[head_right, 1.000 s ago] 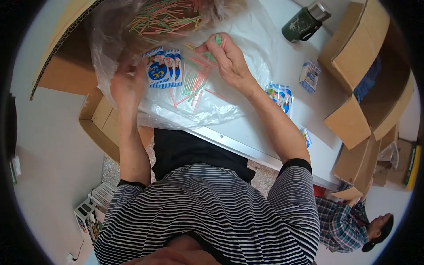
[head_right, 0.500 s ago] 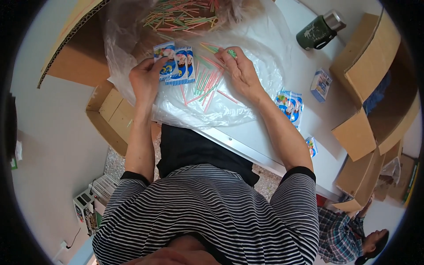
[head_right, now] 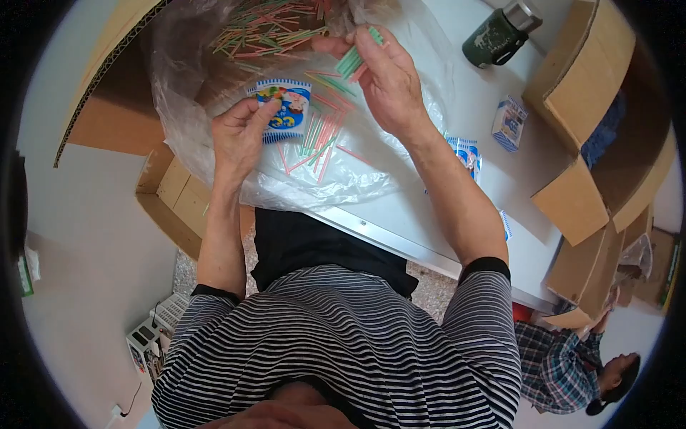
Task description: Counting and packaging small blue packets into boxes.
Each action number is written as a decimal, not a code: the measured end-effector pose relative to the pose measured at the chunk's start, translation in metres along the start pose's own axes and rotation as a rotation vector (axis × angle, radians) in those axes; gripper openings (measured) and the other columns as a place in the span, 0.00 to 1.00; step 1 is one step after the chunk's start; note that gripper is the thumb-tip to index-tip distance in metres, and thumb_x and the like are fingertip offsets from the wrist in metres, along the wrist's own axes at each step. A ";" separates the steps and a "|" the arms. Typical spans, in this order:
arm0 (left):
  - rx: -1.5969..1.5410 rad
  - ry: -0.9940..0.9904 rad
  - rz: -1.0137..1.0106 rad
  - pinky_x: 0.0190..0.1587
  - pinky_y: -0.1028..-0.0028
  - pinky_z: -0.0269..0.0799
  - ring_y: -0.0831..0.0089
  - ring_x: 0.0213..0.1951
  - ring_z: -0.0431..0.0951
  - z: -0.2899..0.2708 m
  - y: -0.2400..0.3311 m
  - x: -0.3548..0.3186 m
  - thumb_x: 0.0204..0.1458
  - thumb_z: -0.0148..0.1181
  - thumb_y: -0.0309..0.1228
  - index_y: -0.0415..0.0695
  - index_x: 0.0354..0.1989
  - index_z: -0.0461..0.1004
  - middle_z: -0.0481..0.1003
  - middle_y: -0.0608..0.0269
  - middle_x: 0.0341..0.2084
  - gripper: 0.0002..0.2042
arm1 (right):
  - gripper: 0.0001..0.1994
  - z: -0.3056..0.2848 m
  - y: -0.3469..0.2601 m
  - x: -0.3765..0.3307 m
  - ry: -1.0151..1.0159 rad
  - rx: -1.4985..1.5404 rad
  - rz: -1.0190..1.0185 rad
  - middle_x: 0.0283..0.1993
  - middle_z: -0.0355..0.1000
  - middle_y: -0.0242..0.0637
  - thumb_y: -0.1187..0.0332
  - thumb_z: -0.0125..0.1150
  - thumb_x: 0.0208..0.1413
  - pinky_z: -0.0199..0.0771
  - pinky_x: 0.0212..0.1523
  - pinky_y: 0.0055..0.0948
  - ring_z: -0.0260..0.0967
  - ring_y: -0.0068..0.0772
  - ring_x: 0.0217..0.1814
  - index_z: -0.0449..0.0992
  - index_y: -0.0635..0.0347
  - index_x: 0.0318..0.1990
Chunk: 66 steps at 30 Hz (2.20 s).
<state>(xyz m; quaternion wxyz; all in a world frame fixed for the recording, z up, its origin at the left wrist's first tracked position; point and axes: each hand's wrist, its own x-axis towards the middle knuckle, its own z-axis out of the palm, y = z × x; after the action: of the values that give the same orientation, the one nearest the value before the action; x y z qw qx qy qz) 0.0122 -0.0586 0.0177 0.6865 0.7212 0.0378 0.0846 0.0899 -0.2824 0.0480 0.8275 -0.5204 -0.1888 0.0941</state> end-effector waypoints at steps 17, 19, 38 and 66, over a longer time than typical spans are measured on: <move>-0.306 -0.130 -0.157 0.34 0.81 0.76 0.82 0.31 0.80 0.024 -0.002 -0.008 0.54 0.68 0.25 0.33 0.34 0.82 0.83 0.61 0.31 0.06 | 0.13 0.037 0.013 -0.006 -0.038 0.369 0.054 0.55 0.75 0.56 0.60 0.39 0.73 0.59 0.71 0.49 0.67 0.50 0.67 0.69 0.58 0.47; -0.146 -0.100 -0.080 0.31 0.82 0.70 0.87 0.27 0.74 0.023 -0.007 -0.009 0.56 0.67 0.27 0.34 0.31 0.82 0.80 0.68 0.25 0.07 | 0.14 0.030 0.014 -0.004 -0.049 0.353 0.022 0.56 0.74 0.57 0.60 0.39 0.74 0.58 0.72 0.50 0.66 0.51 0.68 0.69 0.58 0.47; -0.028 -0.365 -0.090 0.27 0.80 0.61 0.88 0.25 0.65 0.025 0.003 -0.018 0.59 0.63 0.28 0.34 0.32 0.80 0.71 0.73 0.19 0.09 | 0.14 0.025 0.008 -0.011 -0.100 0.178 -0.031 0.55 0.74 0.58 0.58 0.37 0.74 0.59 0.70 0.47 0.65 0.50 0.68 0.66 0.58 0.47; -0.399 0.004 0.011 0.35 0.80 0.74 0.80 0.33 0.80 0.042 -0.005 -0.035 0.59 0.65 0.27 0.34 0.43 0.79 0.82 0.60 0.33 0.09 | 0.15 0.039 0.005 -0.061 0.040 -0.230 0.252 0.43 0.78 0.37 0.70 0.67 0.59 0.76 0.48 0.25 0.75 0.24 0.43 0.76 0.69 0.50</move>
<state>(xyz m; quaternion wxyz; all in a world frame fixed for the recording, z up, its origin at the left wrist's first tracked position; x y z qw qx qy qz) -0.0144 -0.1054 0.0086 0.8153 0.5709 0.0176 0.0956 0.0185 -0.2695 0.0452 0.7479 -0.6328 -0.1149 0.1645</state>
